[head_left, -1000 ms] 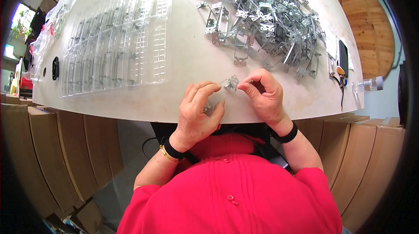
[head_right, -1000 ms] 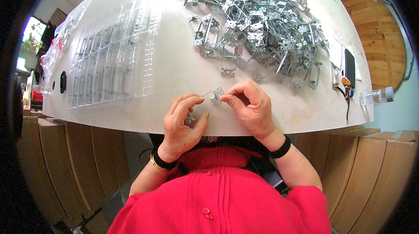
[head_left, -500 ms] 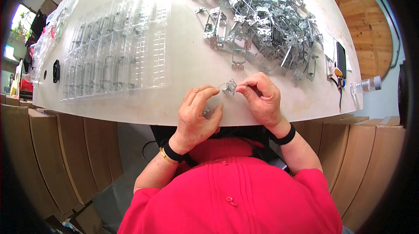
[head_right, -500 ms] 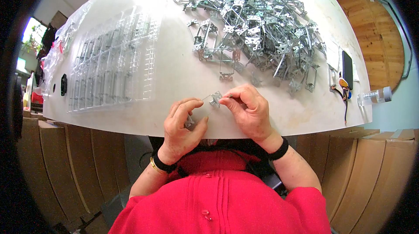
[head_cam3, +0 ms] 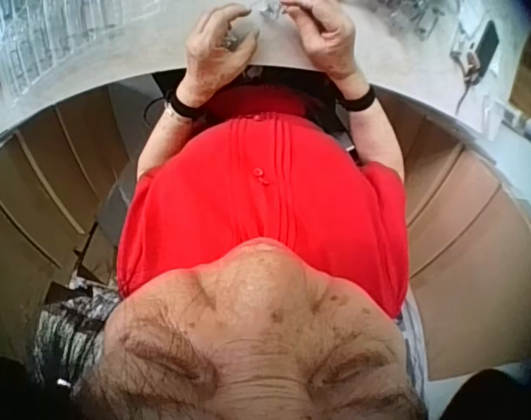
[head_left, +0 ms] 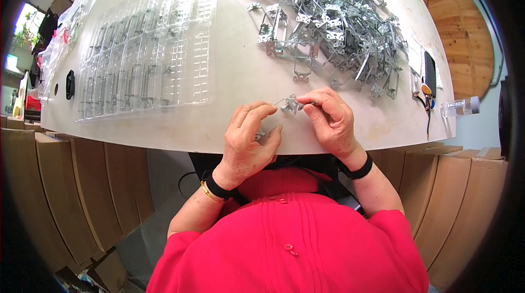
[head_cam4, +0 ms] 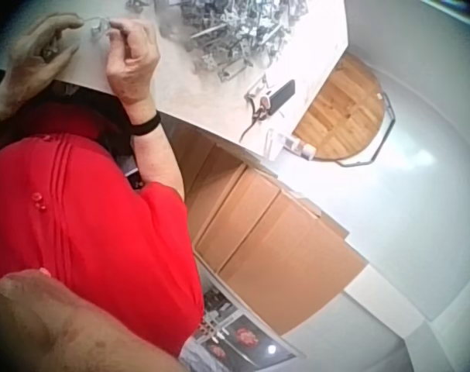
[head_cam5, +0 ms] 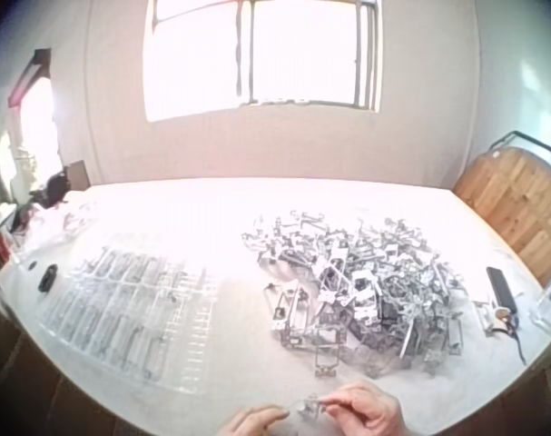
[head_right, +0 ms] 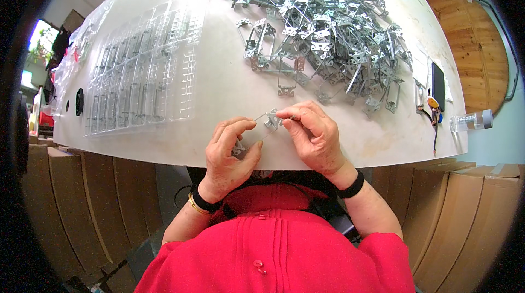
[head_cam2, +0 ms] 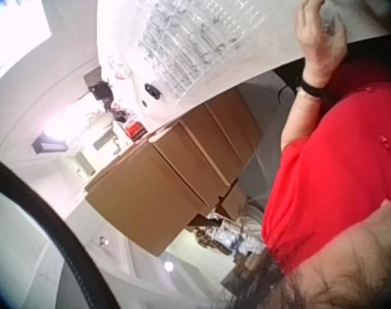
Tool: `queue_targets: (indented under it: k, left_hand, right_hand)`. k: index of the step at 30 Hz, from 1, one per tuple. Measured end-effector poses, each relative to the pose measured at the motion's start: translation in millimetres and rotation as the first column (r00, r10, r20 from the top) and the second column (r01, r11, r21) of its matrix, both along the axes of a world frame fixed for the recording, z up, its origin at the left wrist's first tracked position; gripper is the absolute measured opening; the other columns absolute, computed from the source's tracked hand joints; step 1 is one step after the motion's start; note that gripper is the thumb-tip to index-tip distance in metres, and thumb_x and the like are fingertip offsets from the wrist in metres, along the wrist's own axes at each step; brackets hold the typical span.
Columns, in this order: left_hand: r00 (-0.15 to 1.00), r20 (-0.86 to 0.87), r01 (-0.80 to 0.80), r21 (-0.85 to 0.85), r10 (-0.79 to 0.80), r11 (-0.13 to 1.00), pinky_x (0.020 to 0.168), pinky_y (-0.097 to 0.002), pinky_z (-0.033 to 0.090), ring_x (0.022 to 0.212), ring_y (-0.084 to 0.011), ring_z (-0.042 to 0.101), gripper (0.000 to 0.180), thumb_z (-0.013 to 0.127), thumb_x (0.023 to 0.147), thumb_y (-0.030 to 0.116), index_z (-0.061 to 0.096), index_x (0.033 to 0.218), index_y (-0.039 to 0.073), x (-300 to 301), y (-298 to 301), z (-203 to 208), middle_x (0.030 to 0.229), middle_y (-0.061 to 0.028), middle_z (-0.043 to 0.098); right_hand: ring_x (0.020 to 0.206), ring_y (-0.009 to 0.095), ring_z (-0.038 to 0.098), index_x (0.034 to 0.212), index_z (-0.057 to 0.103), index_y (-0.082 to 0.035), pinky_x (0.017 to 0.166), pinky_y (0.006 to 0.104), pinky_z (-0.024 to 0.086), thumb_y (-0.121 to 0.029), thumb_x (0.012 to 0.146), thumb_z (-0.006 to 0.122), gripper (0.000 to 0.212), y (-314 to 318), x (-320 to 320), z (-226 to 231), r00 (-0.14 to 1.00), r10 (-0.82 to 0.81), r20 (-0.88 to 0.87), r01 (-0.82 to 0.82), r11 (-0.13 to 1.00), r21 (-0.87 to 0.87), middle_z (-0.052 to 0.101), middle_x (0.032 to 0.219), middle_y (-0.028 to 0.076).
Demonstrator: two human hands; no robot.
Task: Assembling small metal bracket components and organizing them into a plastic sorting tray.
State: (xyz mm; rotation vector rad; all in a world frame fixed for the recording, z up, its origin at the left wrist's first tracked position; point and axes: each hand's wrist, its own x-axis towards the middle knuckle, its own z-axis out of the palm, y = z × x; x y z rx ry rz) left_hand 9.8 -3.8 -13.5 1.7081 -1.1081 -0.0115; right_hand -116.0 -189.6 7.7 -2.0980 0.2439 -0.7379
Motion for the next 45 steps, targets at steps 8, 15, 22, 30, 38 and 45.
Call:
queue_targets:
  k: [8,15,22,30,38,45]
  left_hand:
    - [1.000,-0.003,0.018,-0.006,-0.018,1.000,0.078,-0.0353,0.055,0.095,-0.0260,0.067,0.045,0.081,0.077,-0.004,0.070,0.121,0.003,-1,-2,4,0.119,-0.0143,0.073]
    - [1.000,-0.010,0.008,0.015,-0.007,1.000,0.078,-0.0343,0.055,0.093,-0.0248,0.066,0.045,0.082,0.077,-0.005,0.070,0.120,0.003,-1,-1,5,0.119,-0.0137,0.074]
    - [1.000,-0.018,0.002,0.017,-0.002,1.000,0.078,-0.0337,0.055,0.093,-0.0240,0.066,0.045,0.082,0.077,-0.005,0.070,0.120,0.004,-2,-1,5,0.119,-0.0132,0.074]
    - [1.000,-0.015,0.017,0.003,-0.017,1.000,0.079,-0.0356,0.056,0.096,-0.0267,0.068,0.046,0.082,0.077,-0.004,0.070,0.121,0.003,-1,0,3,0.120,-0.0141,0.073]
    - [1.000,-0.007,0.017,0.003,-0.017,1.000,0.080,-0.0359,0.056,0.097,-0.0276,0.069,0.046,0.081,0.077,-0.005,0.070,0.121,0.002,-2,0,5,0.119,-0.0147,0.074]
    - [1.000,-0.006,0.022,0.002,-0.022,1.000,0.080,-0.0354,0.056,0.095,-0.0269,0.068,0.046,0.081,0.077,-0.004,0.069,0.120,0.002,-1,-1,4,0.119,-0.0139,0.074]
  right_hand:
    - [0.076,0.012,0.065,0.104,0.072,-0.006,0.068,0.0267,0.054,-0.003,0.095,0.082,0.014,0,-3,-13,0.998,-0.066,0.006,0.064,0.991,0.119,0.070,0.095,0.005]
    - [0.077,0.016,0.066,0.101,0.072,-0.005,0.066,0.0289,0.054,-0.004,0.093,0.084,0.014,0,1,-6,0.999,-0.013,0.041,0.011,1.000,0.026,0.070,0.094,0.007]
    - [0.082,0.021,0.069,0.103,0.075,-0.005,0.069,0.0315,0.055,0.000,0.091,0.083,0.015,2,0,-3,1.000,-0.012,0.018,0.011,1.000,0.026,0.071,0.096,0.009]
    - [0.080,0.023,0.069,0.100,0.074,-0.006,0.068,0.0323,0.054,-0.005,0.090,0.086,0.015,1,4,-4,0.999,-0.026,0.042,0.026,1.000,-0.006,0.072,0.095,0.009]
    - [0.079,0.022,0.067,0.096,0.073,-0.007,0.066,0.0330,0.053,-0.009,0.091,0.086,0.014,1,4,-5,0.997,-0.045,0.058,0.045,0.999,0.002,0.071,0.092,0.008]
    - [0.079,0.020,0.066,0.094,0.073,-0.007,0.066,0.0320,0.051,-0.012,0.090,0.088,0.016,-1,0,-7,0.997,-0.068,-0.034,0.070,0.996,0.053,0.071,0.093,0.007]
